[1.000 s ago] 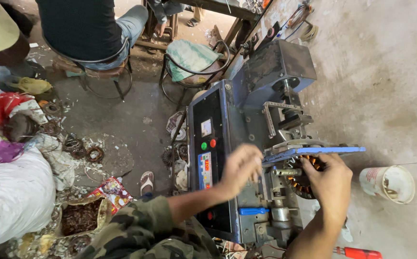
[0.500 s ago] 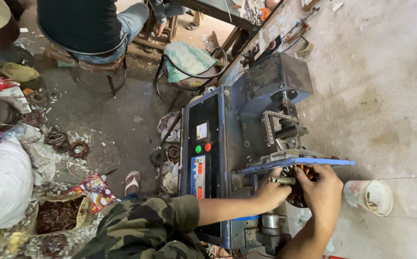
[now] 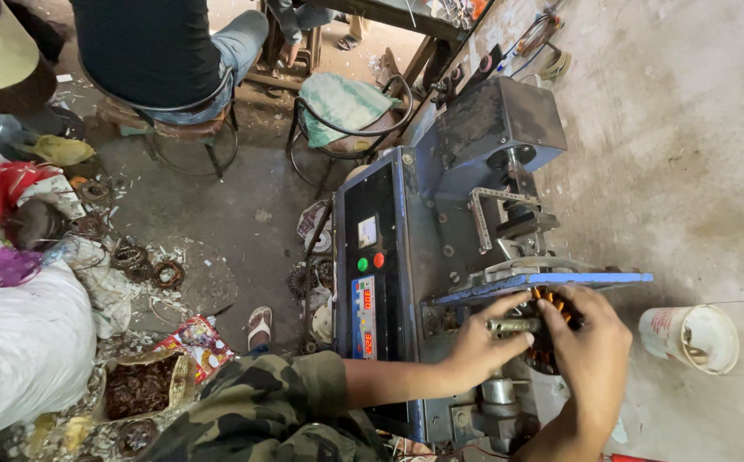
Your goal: The person operates a benchtop machine, repeatedly inserting a copper coil into a rotating mechanism and pressing a green button to activate it. The person handles the coil with both hands and adjusts its position during each cycle.
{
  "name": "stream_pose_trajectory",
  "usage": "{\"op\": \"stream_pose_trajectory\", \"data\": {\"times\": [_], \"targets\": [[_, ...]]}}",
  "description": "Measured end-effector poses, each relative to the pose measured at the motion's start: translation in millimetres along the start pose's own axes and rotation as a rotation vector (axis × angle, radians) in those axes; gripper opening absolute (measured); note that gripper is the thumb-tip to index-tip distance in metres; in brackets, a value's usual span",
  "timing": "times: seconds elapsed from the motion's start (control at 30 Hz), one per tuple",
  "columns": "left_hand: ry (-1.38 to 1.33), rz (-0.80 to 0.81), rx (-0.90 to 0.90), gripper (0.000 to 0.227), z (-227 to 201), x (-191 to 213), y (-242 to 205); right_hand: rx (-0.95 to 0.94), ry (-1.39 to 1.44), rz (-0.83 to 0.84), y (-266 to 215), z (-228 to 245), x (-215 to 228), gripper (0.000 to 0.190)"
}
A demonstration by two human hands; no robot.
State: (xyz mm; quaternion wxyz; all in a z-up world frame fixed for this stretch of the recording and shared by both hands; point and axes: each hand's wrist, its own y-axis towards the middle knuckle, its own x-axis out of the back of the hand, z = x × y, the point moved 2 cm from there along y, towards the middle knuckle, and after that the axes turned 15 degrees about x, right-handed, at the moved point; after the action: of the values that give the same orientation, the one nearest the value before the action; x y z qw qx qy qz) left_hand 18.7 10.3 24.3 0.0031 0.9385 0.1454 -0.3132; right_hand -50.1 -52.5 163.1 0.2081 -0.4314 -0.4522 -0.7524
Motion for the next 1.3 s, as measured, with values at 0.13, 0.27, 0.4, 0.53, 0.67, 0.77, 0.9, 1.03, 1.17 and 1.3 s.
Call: {"op": "stream_pose_trajectory", "data": {"times": [0.13,0.27,0.4,0.53,0.67,0.77,0.9,1.03,1.17,1.3], "targets": [[0.177,-0.023,-0.131,0.064,3,5,-7,0.053,0.033,-0.101,-23,4,-3,0.031],[0.389,-0.038,-0.294,0.060,7,18,-1,0.052,0.008,-0.252,-47,-3,-19,0.031],[0.580,0.076,-0.499,0.062,7,38,8,0.021,0.064,-0.388,-72,-16,-36,0.029],[0.559,0.120,-0.550,0.059,7,41,11,0.028,0.159,-0.484,-82,-21,-48,0.034],[0.539,0.171,-0.533,0.059,2,41,12,0.089,0.143,-0.463,-80,-17,-50,0.046],[0.586,0.164,-0.529,0.061,-1,43,12,0.143,0.018,-0.352,-78,-16,-48,0.053],[0.531,0.179,-0.544,0.068,-3,45,11,0.018,0.085,-0.291,-80,-19,-51,0.046],[0.484,0.209,-0.421,0.074,0,46,12,0.146,-0.007,-0.268,-78,-16,-50,0.033],[0.514,0.164,-0.443,0.077,1,44,13,0.138,-0.074,-0.280,-73,-11,-51,0.028],[0.528,0.146,-0.446,0.077,3,44,14,0.104,-0.090,-0.302,-70,-5,-51,0.027]]}}
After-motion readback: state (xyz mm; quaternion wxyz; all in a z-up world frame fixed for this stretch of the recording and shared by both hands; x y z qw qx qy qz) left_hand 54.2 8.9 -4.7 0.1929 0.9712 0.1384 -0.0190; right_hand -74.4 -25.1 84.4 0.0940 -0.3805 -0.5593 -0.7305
